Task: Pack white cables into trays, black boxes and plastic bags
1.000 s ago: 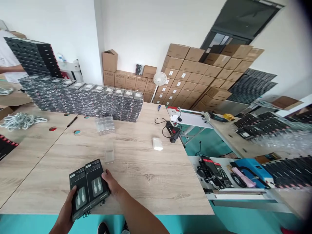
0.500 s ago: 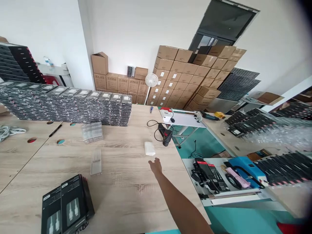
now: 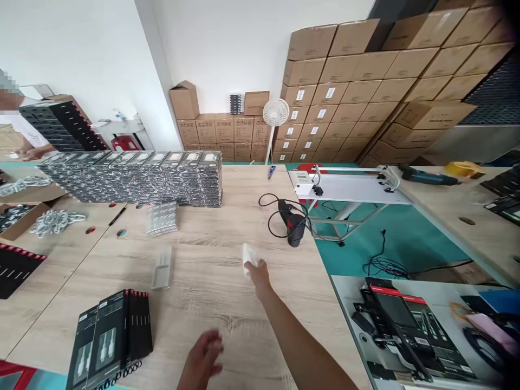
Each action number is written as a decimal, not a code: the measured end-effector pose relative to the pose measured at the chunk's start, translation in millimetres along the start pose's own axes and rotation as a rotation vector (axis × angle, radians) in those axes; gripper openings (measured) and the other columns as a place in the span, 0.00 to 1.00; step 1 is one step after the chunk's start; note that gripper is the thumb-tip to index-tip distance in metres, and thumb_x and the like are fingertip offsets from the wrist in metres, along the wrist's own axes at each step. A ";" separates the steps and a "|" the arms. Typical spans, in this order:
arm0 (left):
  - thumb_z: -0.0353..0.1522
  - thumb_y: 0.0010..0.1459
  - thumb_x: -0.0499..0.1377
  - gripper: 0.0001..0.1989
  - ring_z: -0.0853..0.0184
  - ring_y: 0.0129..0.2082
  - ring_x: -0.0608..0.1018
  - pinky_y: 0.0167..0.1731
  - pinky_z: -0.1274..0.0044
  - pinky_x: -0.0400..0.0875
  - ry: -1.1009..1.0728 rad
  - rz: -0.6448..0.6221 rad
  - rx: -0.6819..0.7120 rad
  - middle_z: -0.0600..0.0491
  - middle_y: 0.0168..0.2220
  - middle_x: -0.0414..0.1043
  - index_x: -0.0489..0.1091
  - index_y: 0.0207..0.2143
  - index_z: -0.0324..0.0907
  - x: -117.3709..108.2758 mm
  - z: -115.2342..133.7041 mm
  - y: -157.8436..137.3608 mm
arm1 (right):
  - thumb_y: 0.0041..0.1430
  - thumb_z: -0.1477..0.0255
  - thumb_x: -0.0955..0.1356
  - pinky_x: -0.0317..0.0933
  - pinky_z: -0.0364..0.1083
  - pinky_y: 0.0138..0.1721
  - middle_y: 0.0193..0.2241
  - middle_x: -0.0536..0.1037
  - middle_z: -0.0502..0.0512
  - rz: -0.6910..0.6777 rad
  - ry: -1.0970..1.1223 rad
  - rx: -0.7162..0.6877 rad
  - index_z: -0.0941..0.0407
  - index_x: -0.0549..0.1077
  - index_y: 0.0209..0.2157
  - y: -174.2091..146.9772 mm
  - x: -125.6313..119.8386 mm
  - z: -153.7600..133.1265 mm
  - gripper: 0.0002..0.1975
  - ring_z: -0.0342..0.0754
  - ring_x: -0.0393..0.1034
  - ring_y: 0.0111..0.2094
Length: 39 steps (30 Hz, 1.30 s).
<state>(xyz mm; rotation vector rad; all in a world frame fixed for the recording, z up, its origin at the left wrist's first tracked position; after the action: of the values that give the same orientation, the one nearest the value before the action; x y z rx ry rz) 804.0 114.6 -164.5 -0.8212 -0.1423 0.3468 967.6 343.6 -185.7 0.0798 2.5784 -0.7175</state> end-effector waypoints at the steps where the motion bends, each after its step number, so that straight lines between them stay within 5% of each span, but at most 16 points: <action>1: 0.53 0.42 0.67 0.35 0.49 0.58 0.69 0.42 0.66 0.75 -0.138 -0.014 0.055 0.41 0.56 0.69 0.69 0.51 0.45 13.6 16.5 -2.2 | 0.64 0.65 0.68 0.68 0.56 0.49 0.55 0.71 0.61 -0.057 0.044 -0.016 0.56 0.64 0.58 -20.9 5.2 6.5 0.24 0.53 0.72 0.49; 3: 0.51 0.51 0.62 0.33 0.51 0.61 0.65 0.43 0.66 0.74 -0.283 -0.117 0.106 0.42 0.60 0.64 0.64 0.56 0.47 41.6 48.0 -3.4 | 0.60 0.66 0.69 0.68 0.52 0.51 0.57 0.70 0.63 -0.139 0.118 -0.059 0.58 0.59 0.62 -66.3 17.1 19.4 0.31 0.55 0.71 0.52; 5: 0.47 0.54 0.62 0.27 0.52 0.55 0.71 0.42 0.66 0.74 -0.299 -0.215 0.124 0.42 0.55 0.70 0.67 0.53 0.45 60.3 69.7 -3.5 | 0.54 0.65 0.71 0.64 0.52 0.56 0.61 0.66 0.64 -0.188 0.169 -0.109 0.58 0.54 0.65 -109.2 25.0 29.8 0.41 0.58 0.64 0.59; 9: 0.36 0.51 0.67 0.22 0.57 0.44 0.78 0.45 0.68 0.73 -0.277 -0.310 0.172 0.44 0.45 0.76 0.70 0.47 0.39 57.7 77.0 -10.3 | 0.40 0.69 0.77 0.56 0.57 0.62 0.65 0.58 0.61 -0.268 0.193 -0.301 0.51 0.52 0.67 -164.3 10.1 30.5 0.53 0.63 0.51 0.66; 11: 0.33 0.50 0.66 0.21 0.59 0.43 0.77 0.45 0.67 0.74 -0.254 -0.336 0.184 0.45 0.46 0.75 0.70 0.47 0.40 44.8 72.8 -16.6 | 0.42 0.67 0.76 0.54 0.62 0.62 0.64 0.60 0.60 -0.268 0.071 -0.553 0.49 0.56 0.66 -179.9 -9.8 14.8 0.49 0.65 0.51 0.65; 14: 0.32 0.50 0.65 0.21 0.59 0.44 0.76 0.44 0.66 0.74 -0.192 -0.398 0.186 0.46 0.48 0.74 0.70 0.48 0.42 27.8 70.8 -28.2 | 0.59 0.67 0.68 0.57 0.62 0.56 0.55 0.70 0.61 -0.119 -0.113 -0.830 0.49 0.69 0.58 -194.7 -37.6 -11.8 0.24 0.62 0.61 0.58; 19: 0.30 0.50 0.65 0.20 0.61 0.39 0.75 0.40 0.65 0.75 -0.055 -0.500 0.178 0.47 0.40 0.74 0.72 0.47 0.40 12.5 73.2 -51.6 | 0.66 0.68 0.63 0.62 0.54 0.47 0.38 0.78 0.59 -0.188 -0.178 -0.952 0.51 0.79 0.42 -212.2 -24.8 -42.7 0.12 0.54 0.68 0.41; 24: 0.28 0.50 0.62 0.19 0.61 0.39 0.74 0.39 0.64 0.75 0.032 -0.544 0.197 0.49 0.39 0.73 0.72 0.47 0.41 -7.7 70.0 -58.8 | 0.66 0.66 0.62 0.61 0.54 0.48 0.38 0.78 0.57 -0.321 -0.147 -0.889 0.53 0.77 0.36 -230.9 -11.3 -43.0 0.12 0.53 0.69 0.42; 27: 0.26 0.47 0.63 0.19 0.60 0.36 0.75 0.37 0.67 0.75 0.076 -0.616 0.179 0.50 0.35 0.75 0.74 0.45 0.41 -25.0 65.5 -52.1 | 0.68 0.63 0.59 0.65 0.46 0.36 0.29 0.77 0.52 -0.429 -0.104 -0.751 0.54 0.74 0.34 -222.6 -19.1 -32.0 0.16 0.46 0.70 0.31; 30: 0.22 0.39 0.66 0.21 0.59 0.31 0.77 0.31 0.70 0.74 0.103 -0.733 0.106 0.51 0.31 0.76 0.77 0.41 0.40 -39.6 52.7 -43.7 | 0.68 0.61 0.60 0.63 0.42 0.26 0.20 0.72 0.47 -0.445 -0.094 -0.569 0.56 0.73 0.32 -181.3 -31.0 -18.5 0.17 0.42 0.65 0.21; 35: 0.26 0.40 0.66 0.20 0.58 0.30 0.78 0.29 0.69 0.75 -0.016 -0.799 -0.026 0.47 0.33 0.78 0.77 0.40 0.38 -42.1 16.1 -31.3 | 0.66 0.64 0.66 0.69 0.49 0.40 0.39 0.76 0.53 -0.244 -0.106 -0.312 0.59 0.73 0.42 -90.9 -46.4 3.2 0.12 0.45 0.73 0.37; 39: 0.30 0.44 0.66 0.22 0.58 0.37 0.79 0.36 0.67 0.75 -0.202 -0.723 0.007 0.44 0.38 0.77 0.73 0.44 0.38 -29.6 8.0 -22.9 | 0.66 0.65 0.66 0.66 0.56 0.51 0.51 0.73 0.58 -0.124 -0.046 -0.265 0.57 0.72 0.48 -91.7 -46.1 16.1 0.14 0.51 0.70 0.50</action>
<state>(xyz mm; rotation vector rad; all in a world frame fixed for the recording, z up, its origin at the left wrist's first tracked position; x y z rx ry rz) 779.9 95.1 -142.0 -0.6751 -0.6063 -0.2540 999.5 259.4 -133.8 -0.1798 2.6261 -0.4094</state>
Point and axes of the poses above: each hand's wrist, its own y-axis towards the middle knuckle, its own x-axis out of the palm, z = x × y, the point moved 6 cm from there along y, towards the middle knuckle
